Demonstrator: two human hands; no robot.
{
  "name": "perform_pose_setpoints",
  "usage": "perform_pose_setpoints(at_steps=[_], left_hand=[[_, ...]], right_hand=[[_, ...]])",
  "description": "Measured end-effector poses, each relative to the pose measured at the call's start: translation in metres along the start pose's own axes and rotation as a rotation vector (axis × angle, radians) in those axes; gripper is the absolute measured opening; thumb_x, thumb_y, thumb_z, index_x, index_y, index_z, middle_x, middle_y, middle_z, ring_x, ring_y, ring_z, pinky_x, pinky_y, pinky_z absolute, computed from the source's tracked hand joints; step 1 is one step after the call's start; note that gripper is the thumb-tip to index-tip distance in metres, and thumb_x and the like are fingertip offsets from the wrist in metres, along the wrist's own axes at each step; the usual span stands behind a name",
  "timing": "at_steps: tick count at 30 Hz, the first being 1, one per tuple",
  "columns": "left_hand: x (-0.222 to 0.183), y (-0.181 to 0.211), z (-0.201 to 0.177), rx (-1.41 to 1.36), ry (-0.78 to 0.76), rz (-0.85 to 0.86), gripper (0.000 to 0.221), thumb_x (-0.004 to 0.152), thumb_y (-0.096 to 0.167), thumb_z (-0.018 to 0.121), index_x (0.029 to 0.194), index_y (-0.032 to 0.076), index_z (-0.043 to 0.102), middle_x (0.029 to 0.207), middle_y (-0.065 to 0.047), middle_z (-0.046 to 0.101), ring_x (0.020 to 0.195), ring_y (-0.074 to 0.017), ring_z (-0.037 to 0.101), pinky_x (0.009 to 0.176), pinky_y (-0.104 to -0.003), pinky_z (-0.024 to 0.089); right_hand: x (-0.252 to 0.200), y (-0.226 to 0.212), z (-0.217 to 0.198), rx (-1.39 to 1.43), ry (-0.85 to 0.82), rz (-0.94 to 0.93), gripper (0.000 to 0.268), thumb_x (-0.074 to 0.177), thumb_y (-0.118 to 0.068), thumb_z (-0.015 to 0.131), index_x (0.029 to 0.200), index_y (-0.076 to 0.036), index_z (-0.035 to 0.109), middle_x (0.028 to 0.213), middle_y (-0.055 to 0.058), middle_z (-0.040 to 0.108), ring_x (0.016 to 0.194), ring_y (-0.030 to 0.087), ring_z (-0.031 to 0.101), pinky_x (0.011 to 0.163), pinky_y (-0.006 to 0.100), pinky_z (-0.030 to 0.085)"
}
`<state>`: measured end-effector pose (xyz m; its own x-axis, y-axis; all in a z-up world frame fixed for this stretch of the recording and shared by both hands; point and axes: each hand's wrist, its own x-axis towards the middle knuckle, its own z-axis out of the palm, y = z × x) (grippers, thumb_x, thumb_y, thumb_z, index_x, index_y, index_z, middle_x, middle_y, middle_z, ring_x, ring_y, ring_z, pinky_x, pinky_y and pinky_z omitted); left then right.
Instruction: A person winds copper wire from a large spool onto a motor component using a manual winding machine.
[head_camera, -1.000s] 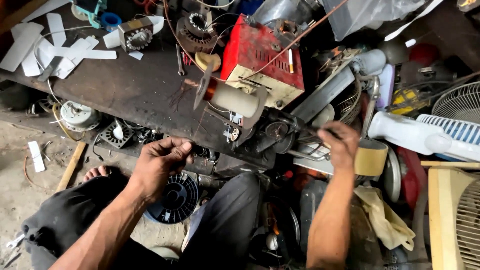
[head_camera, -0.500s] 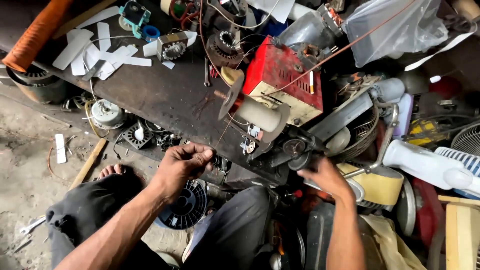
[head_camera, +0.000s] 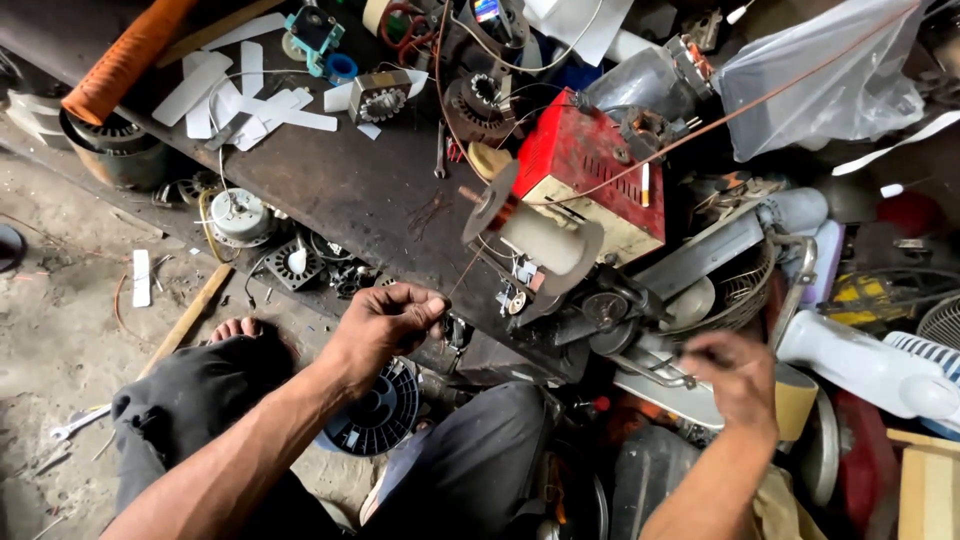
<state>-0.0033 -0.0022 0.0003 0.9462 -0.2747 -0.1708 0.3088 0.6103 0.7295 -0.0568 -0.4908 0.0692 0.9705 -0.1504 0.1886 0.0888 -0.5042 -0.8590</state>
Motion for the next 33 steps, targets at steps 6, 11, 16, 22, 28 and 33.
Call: perform_pose_setpoints(at_steps=[6,11,16,22,28,33], left_hand=[[0.000,-0.001,-0.002,0.001,0.000,-0.008,0.016,0.092,0.006,0.076,0.093,-0.010,0.074,0.060,-0.020,0.064,0.043,-0.0097,0.044,0.039,-0.018,0.030],[0.001,0.003,-0.003,0.031,-0.030,-0.062,0.011,0.093,0.007,0.074,0.089,-0.003,0.074,0.064,-0.016,0.068,0.045,-0.0106,0.043,0.042,-0.022,0.030],[0.001,-0.003,-0.001,-0.002,0.011,-0.020,0.017,0.091,0.008,0.077,0.093,-0.009,0.075,0.060,-0.020,0.065,0.044,-0.0099,0.046,0.040,-0.018,0.032],[0.000,-0.003,0.000,0.000,0.000,-0.021,0.016,0.091,0.007,0.076,0.093,-0.010,0.074,0.060,-0.019,0.064,0.044,-0.0089,0.044,0.039,-0.017,0.030],[0.002,0.001,0.001,-0.007,0.004,-0.004,0.017,0.091,0.006,0.076,0.092,-0.010,0.074,0.059,-0.020,0.064,0.043,-0.0091,0.043,0.038,-0.018,0.030],[0.002,-0.001,0.000,0.026,0.012,-0.012,0.018,0.091,0.008,0.077,0.093,-0.009,0.075,0.060,-0.019,0.065,0.044,-0.0099,0.046,0.040,-0.018,0.031]], right_hand=[[0.004,-0.076,0.093,-0.514,-0.405,0.331,0.035,0.083,-0.027,0.081,0.082,0.008,0.079,0.072,0.023,0.076,0.071,0.032,0.072,0.078,0.047,0.057],[0.022,0.018,0.016,-0.122,-0.078,0.107,0.026,0.072,-0.011,0.089,0.096,-0.003,0.080,0.081,0.010,0.079,0.071,0.018,0.074,0.070,0.028,0.060],[0.014,0.037,0.052,-0.454,0.038,0.115,0.016,0.087,-0.014,0.079,0.093,0.001,0.080,0.076,0.022,0.072,0.079,0.028,0.073,0.067,0.044,0.054],[0.008,0.025,0.012,0.036,0.035,0.046,0.041,0.064,0.009,0.084,0.102,0.008,0.071,0.079,0.015,0.068,0.068,0.021,0.066,0.067,0.031,0.056],[0.001,-0.029,0.059,-0.479,-0.411,0.199,0.033,0.085,-0.021,0.077,0.064,0.004,0.073,0.057,0.019,0.068,0.061,0.027,0.061,0.069,0.044,0.050],[0.027,0.054,0.019,-0.036,0.324,-0.059,0.025,0.087,-0.018,0.085,0.107,-0.010,0.072,0.084,0.002,0.069,0.075,0.010,0.067,0.070,0.021,0.057]])
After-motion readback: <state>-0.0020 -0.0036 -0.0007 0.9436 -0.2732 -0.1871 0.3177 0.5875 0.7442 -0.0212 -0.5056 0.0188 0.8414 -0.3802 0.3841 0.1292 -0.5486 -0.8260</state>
